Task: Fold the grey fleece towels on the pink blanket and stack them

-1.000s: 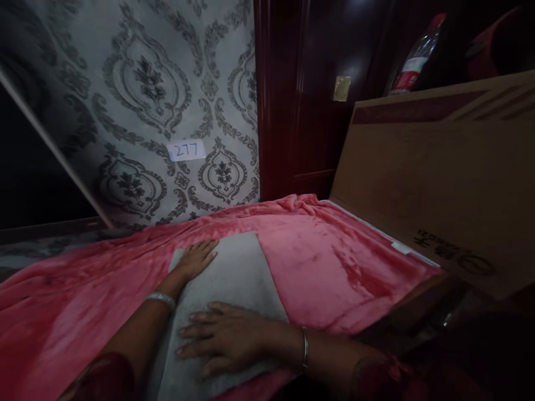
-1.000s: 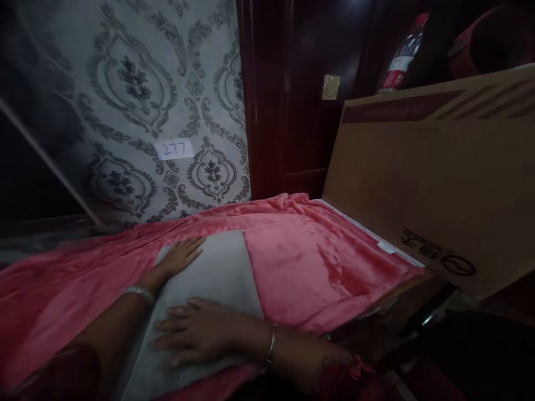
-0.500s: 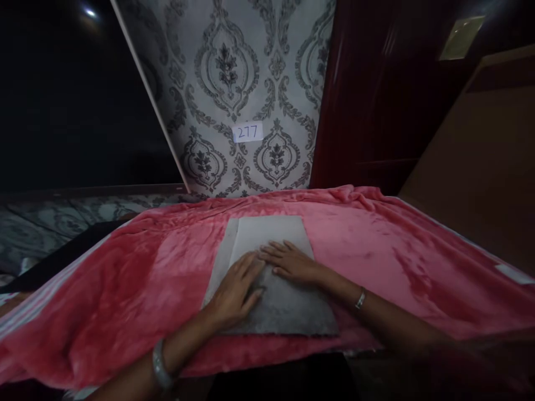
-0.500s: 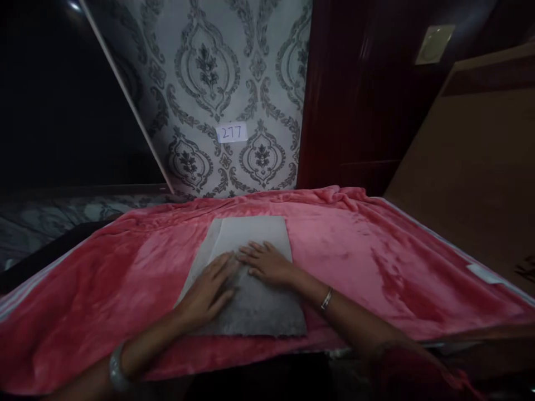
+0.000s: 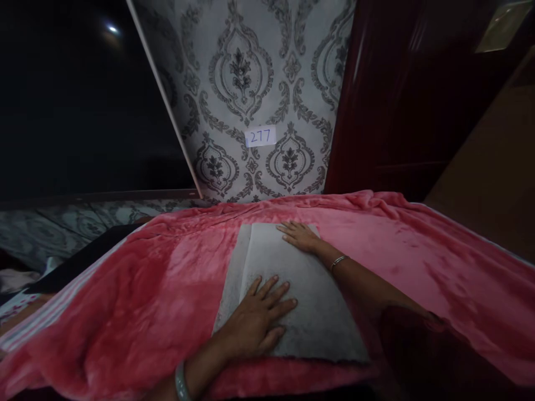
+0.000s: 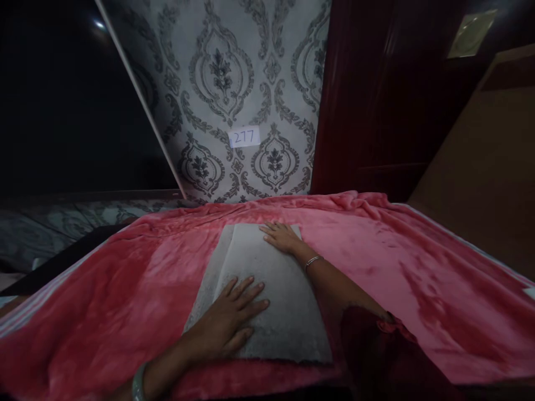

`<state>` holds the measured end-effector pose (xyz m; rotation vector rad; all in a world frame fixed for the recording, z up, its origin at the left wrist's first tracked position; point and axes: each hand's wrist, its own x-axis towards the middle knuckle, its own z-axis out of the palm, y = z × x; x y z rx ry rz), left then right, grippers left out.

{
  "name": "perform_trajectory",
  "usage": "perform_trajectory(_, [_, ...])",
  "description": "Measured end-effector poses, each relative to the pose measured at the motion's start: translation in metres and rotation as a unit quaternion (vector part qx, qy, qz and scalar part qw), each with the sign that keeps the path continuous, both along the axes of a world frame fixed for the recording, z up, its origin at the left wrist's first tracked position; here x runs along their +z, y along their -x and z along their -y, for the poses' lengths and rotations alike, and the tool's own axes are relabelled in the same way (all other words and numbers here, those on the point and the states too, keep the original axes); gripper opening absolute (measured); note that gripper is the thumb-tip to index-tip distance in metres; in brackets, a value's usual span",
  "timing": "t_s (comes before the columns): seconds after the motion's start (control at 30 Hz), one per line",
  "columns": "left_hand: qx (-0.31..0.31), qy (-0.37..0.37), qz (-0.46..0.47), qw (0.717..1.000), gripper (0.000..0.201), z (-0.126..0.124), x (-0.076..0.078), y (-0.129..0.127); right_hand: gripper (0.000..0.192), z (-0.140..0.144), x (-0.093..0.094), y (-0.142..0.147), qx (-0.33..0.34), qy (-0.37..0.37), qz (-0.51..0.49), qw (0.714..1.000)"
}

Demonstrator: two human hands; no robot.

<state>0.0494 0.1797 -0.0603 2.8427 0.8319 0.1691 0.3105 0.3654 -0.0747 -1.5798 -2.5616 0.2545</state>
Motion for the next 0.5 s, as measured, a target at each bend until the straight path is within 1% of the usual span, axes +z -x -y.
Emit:
perform_trajectory(0.1, [0.003,0.006,0.015,1.0,0.063,0.0,0.001,0.001,0.058,-0.002,0.009,0.006,-0.028,0.012,0.016,0.999])
perform_trajectory(0.17, [0.014,0.0,0.038,0.999,0.056,0.001,0.001,0.006,0.058,0.006,0.017,0.018,-0.028,-0.011,0.01,1.0])
perform_trajectory(0.2, [0.022,-0.007,0.051,0.998,0.052,0.003,0.001,0.01,0.058,0.013,0.02,0.027,-0.005,-0.029,0.001,1.0])
perform_trajectory(0.27, [0.042,-0.022,0.069,0.997,0.048,0.01,0.0,0.02,0.057,0.031,0.023,0.046,0.086,-0.051,-0.015,0.995])
perform_trajectory(0.33, [0.066,-0.031,0.063,0.995,0.054,0.019,-0.001,0.03,0.056,0.049,0.021,0.064,0.194,-0.034,-0.021,0.98])
perform_trajectory(0.37, [0.079,-0.034,0.055,0.995,0.06,0.023,-0.003,0.033,0.056,0.055,0.019,0.072,0.236,-0.018,-0.022,0.971])
perform_trajectory(0.43, [0.103,-0.034,0.038,0.993,0.071,0.03,-0.007,0.038,0.056,0.057,0.014,0.082,0.278,0.008,-0.029,0.96])
perform_trajectory(0.5, [0.118,-0.031,0.031,0.992,0.075,0.033,-0.012,0.04,0.057,0.046,0.011,0.087,0.277,0.018,-0.039,0.96])
